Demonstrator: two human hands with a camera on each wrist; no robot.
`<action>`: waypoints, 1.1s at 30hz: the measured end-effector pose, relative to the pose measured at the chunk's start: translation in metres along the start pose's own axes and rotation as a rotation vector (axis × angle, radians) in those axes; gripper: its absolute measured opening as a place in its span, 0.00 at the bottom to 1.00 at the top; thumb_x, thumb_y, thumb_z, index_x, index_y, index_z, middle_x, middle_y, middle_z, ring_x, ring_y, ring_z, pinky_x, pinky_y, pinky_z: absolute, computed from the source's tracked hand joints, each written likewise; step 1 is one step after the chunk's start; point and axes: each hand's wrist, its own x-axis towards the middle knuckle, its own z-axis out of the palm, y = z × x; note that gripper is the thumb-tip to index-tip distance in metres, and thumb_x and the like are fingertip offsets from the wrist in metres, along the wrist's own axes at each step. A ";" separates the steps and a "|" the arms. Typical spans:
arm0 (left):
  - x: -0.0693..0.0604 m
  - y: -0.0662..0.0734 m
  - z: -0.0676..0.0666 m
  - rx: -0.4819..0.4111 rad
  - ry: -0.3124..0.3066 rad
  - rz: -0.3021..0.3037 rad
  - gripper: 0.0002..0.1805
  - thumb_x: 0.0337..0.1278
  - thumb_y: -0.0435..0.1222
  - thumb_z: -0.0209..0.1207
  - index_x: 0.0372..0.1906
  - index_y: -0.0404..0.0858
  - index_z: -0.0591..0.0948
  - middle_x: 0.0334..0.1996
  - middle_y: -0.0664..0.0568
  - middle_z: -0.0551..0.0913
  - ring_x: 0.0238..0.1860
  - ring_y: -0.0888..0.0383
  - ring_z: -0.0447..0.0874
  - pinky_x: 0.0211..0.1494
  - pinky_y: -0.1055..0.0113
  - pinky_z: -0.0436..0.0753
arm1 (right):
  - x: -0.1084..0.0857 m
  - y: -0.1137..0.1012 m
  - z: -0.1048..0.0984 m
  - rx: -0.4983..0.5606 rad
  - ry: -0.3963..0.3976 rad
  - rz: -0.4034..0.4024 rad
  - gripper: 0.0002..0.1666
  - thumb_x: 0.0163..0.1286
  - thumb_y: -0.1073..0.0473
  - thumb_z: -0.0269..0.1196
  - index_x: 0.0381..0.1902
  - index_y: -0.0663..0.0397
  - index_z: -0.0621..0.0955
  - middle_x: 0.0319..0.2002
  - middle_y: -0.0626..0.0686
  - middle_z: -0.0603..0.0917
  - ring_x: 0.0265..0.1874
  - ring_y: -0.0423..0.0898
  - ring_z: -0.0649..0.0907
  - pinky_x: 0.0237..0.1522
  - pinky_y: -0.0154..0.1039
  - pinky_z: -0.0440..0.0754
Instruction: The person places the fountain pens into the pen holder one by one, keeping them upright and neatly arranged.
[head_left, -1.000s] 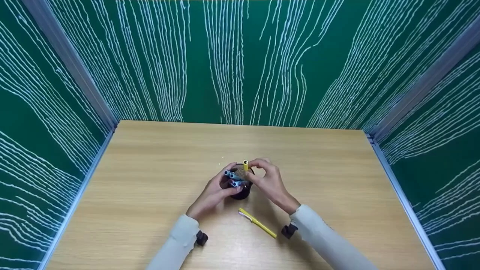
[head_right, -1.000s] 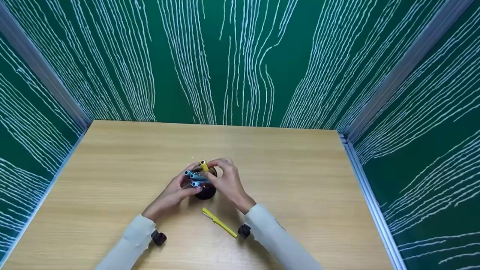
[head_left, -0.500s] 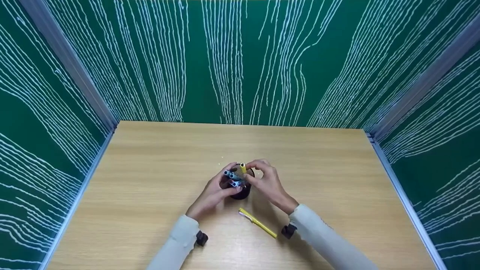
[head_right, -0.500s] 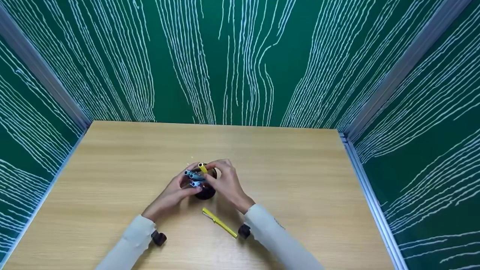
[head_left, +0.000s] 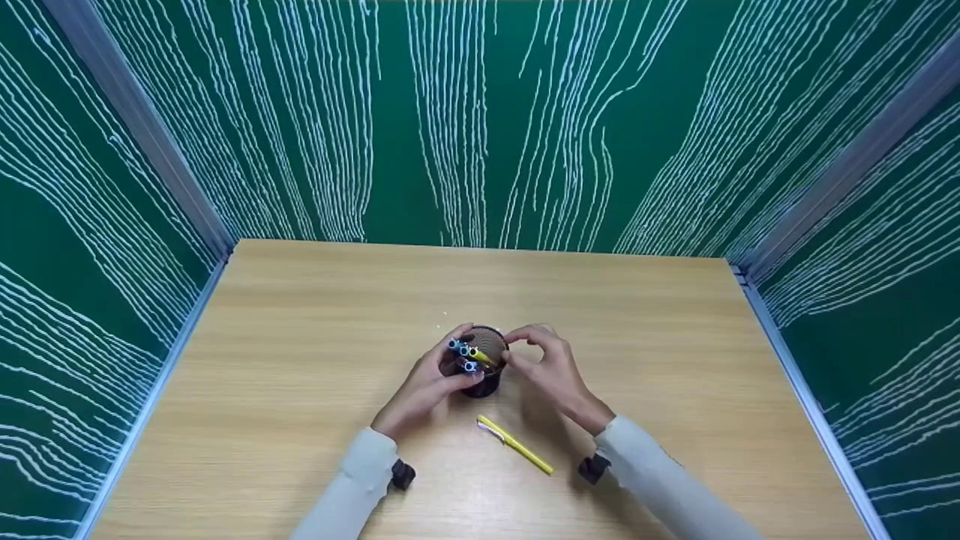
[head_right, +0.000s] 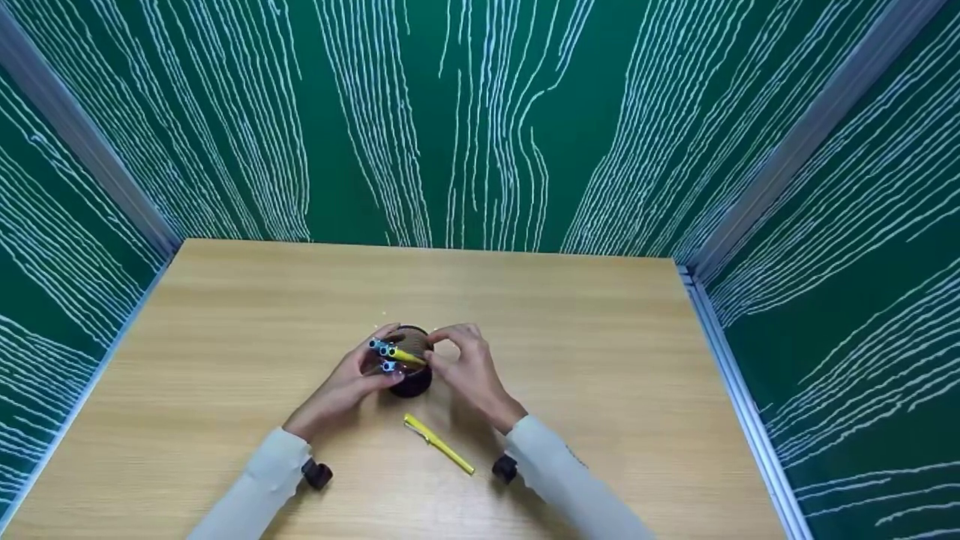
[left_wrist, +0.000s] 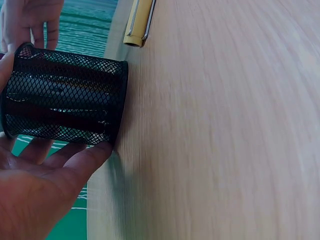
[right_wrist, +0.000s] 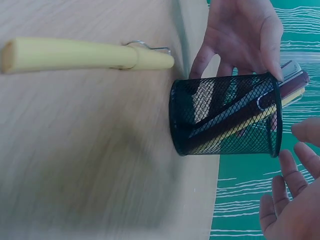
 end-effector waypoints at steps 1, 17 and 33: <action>0.000 0.000 0.000 0.004 0.001 0.002 0.48 0.65 0.37 0.76 0.87 0.49 0.67 0.82 0.42 0.70 0.79 0.45 0.72 0.84 0.46 0.63 | -0.002 0.001 -0.001 0.000 0.000 0.004 0.14 0.67 0.70 0.78 0.47 0.51 0.93 0.46 0.51 0.93 0.53 0.54 0.84 0.62 0.57 0.77; 0.000 0.001 0.001 -0.010 0.006 0.000 0.49 0.64 0.37 0.77 0.87 0.49 0.66 0.83 0.44 0.70 0.79 0.43 0.71 0.86 0.43 0.61 | -0.034 0.009 -0.004 -0.053 -0.052 0.055 0.14 0.67 0.68 0.78 0.48 0.53 0.92 0.47 0.44 0.91 0.55 0.48 0.83 0.63 0.50 0.78; 0.000 0.003 0.002 -0.014 0.004 -0.005 0.48 0.66 0.36 0.76 0.87 0.48 0.66 0.82 0.45 0.71 0.74 0.45 0.77 0.81 0.49 0.69 | -0.065 0.017 -0.002 -0.043 -0.135 0.139 0.10 0.69 0.66 0.77 0.47 0.55 0.91 0.48 0.41 0.89 0.56 0.48 0.83 0.64 0.50 0.80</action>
